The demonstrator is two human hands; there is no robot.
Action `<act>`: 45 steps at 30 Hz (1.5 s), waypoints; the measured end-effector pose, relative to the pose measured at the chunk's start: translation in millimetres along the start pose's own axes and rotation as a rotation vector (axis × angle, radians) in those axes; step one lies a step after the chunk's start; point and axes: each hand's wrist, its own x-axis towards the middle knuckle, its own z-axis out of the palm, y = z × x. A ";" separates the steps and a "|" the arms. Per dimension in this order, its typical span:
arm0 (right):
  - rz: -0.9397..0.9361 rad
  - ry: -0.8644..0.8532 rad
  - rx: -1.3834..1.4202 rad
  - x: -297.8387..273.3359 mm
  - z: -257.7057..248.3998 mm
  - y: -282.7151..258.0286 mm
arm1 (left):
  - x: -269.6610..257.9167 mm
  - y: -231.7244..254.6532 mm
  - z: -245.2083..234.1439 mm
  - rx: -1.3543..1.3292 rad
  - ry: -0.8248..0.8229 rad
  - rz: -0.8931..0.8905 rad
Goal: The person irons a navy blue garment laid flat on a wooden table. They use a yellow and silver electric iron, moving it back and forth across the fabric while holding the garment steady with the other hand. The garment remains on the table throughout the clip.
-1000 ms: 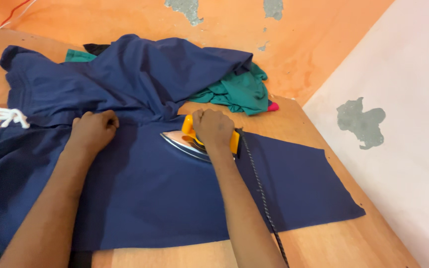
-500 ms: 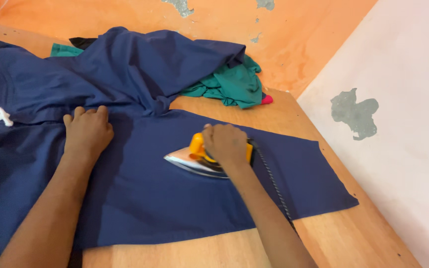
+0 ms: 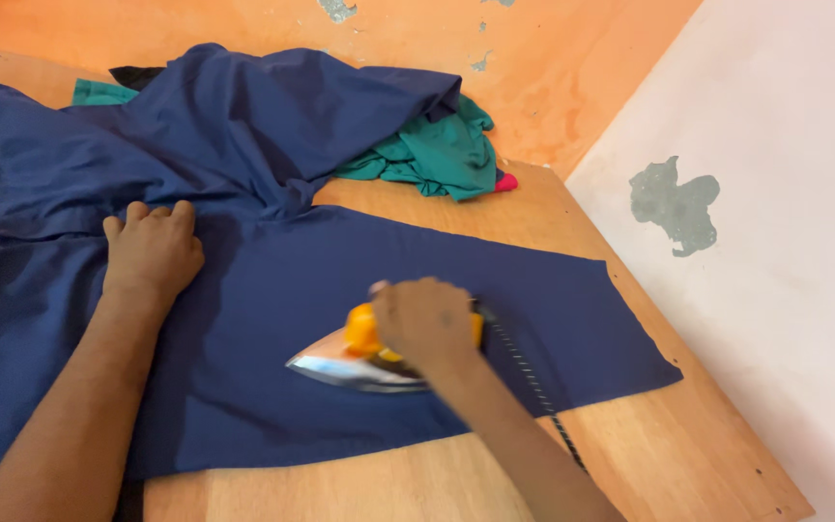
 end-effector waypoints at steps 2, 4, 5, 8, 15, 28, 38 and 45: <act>0.207 -0.189 0.099 -2.1 7.9 16.9 | 0.8 -0.6 1.2 -0.008 0.004 -0.007; 0.485 -0.368 0.187 -1.8 10.1 18.0 | 0.5 -1.3 0.4 -0.026 0.016 -0.005; 0.350 -0.288 0.143 -2.1 7.4 12.0 | 2.1 0.1 -0.3 -0.037 0.023 0.001; 0.022 -0.053 0.075 -3.2 -6.3 -23.9 | 1.6 1.9 -3.4 0.024 0.016 0.015; 0.034 -0.040 0.118 24.3 34.3 -14.7 | 0.3 4.2 -13.6 -0.039 0.003 0.056; 0.221 -0.125 0.437 31.7 83.7 -30.0 | 3.9 28.6 -10.9 -0.261 -0.092 -0.011; 0.459 -0.117 0.173 51.8 130.8 40.2 | 3.1 31.3 -35.2 -0.266 -0.113 0.103; 0.097 -0.235 0.200 6.1 127.8 47.9 | -0.8 33.5 -39.0 -0.164 -0.139 0.186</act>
